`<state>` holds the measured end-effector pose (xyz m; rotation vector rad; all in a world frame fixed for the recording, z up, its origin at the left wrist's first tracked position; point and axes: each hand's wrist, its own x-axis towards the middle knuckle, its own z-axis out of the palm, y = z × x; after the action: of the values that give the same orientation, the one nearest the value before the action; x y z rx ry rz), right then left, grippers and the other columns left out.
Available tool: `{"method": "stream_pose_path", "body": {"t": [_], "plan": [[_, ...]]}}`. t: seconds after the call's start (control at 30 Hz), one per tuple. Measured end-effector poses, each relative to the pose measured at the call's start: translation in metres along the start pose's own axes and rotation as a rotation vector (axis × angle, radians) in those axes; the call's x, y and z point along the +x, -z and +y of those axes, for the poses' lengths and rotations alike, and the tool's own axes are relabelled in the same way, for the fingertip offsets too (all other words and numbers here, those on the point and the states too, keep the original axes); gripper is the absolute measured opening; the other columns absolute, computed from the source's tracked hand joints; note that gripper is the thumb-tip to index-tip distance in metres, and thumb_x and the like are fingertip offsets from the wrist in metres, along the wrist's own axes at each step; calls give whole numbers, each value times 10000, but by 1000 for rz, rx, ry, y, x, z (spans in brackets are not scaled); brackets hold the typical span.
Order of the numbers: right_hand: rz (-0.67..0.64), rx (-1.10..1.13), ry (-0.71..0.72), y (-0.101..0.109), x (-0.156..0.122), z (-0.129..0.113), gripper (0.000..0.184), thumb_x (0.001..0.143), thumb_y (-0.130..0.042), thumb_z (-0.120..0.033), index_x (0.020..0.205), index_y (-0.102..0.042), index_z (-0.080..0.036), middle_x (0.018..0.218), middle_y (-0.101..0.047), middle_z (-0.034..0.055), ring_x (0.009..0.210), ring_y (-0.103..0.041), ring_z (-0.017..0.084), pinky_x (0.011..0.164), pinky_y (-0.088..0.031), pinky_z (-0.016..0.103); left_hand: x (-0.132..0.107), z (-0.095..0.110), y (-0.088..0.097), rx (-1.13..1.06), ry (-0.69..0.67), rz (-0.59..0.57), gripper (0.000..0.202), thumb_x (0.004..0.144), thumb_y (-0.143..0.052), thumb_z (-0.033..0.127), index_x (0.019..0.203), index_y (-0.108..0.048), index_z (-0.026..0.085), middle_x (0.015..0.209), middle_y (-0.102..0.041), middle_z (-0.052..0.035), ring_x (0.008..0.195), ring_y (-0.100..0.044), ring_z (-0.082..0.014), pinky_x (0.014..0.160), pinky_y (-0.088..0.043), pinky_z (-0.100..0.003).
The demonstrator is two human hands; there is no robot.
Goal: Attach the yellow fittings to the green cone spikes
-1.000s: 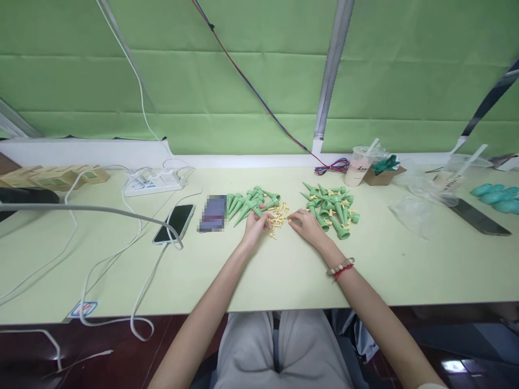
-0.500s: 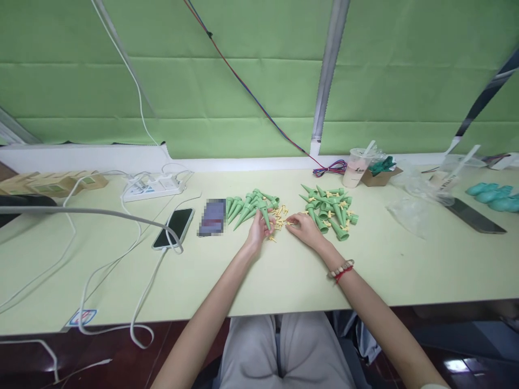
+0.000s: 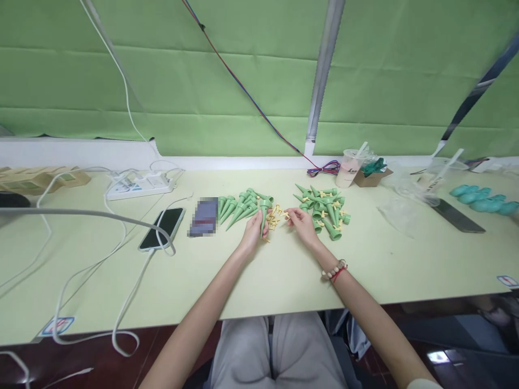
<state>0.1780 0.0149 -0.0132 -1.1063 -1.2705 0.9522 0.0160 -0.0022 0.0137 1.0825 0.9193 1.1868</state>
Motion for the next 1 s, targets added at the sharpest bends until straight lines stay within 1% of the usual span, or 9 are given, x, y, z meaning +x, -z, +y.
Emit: {"method": "stream_pose_path", "body": {"t": [0.07, 0.17, 0.27, 0.37, 0.5, 0.63, 0.7, 0.83, 1.0], "plan": [[-2, 67, -51, -1, 0, -2, 470, 661, -647, -626, 819, -670, -185, 697, -671, 38, 588, -609, 159, 588, -508, 308, 1, -1, 0, 16, -8, -14, 577, 756, -554, 644, 1020, -586, 132, 477, -479, 49, 406, -410, -83, 429, -306, -208], [-3, 127, -99, -3, -1, -6, 485, 579, -738, -574, 855, -694, -177, 836, -720, 75, 721, -668, 187, 670, -541, 321, 1, -3, 0, 22, -15, -46, 574, 710, -622, 624, 1013, -555, 141, 573, -605, -1, 465, -540, -111, 456, -376, -215], [17, 180, -127, -4, -3, -10, 490, 516, -803, -511, 858, -708, -173, 940, -732, 95, 830, -681, 206, 760, -554, 337, 1, -3, 0, -5, 2, -64, 530, 697, -672, 570, 1000, -538, 155, 700, -667, -35, 546, -620, -137, 526, -468, -243], [38, 242, -147, -5, -5, -13, 486, 477, -836, -465, 847, -716, -175, 966, -733, 89, 881, -678, 208, 809, -558, 343, 1, -3, 1, -23, 30, -56, 461, 760, -620, 546, 1001, -561, 158, 804, -682, -59, 571, -639, -139, 529, -503, -260], [37, 280, -167, -7, -7, -17, 473, 487, -823, -485, 828, -707, -179, 892, -735, 62, 822, -678, 186, 737, -583, 323, 1, -3, 3, -16, 53, -43, 455, 769, -604, 551, 992, -604, 154, 719, -657, -36, 515, -622, -135, 468, -485, -245], [18, 268, -171, -9, -9, -19, 466, 575, -746, -568, 809, -663, -173, 849, -726, 62, 734, -679, 164, 640, -587, 292, 0, -2, 1, 14, 43, -74, 437, 696, -693, 528, 887, -626, 141, 663, -666, -43, 536, -633, -142, 526, -501, -247], [-13, 278, -154, -10, -10, -20, 472, 577, -743, -576, 807, -644, -177, 831, -726, 58, 724, -685, 163, 653, -588, 294, -1, -1, -1, 35, 52, -92, 459, 655, -737, 502, 915, -619, 142, 676, -687, -55, 547, -643, -150, 519, -486, -236], [-56, 272, -127, -10, -11, -22, 464, 534, -791, -536, 794, -652, -178, 773, -724, 41, 707, -684, 162, 711, -587, 322, -3, -1, -4, 71, 76, -65, 558, 622, -765, 493, 1021, -562, 159, 725, -716, -76, 572, -665, -171, 447, -427, -196], [27, 285, -95, -5, -11, -24, 451, 531, -798, -521, 796, -666, -180, 777, -720, 36, 736, -681, 165, 712, -579, 321, -4, 0, -1, 82, 76, -108, 553, 650, -737, 521, 1034, -554, 167, 854, -728, -107, 615, -688, -184, 481, -483, -221]]}}
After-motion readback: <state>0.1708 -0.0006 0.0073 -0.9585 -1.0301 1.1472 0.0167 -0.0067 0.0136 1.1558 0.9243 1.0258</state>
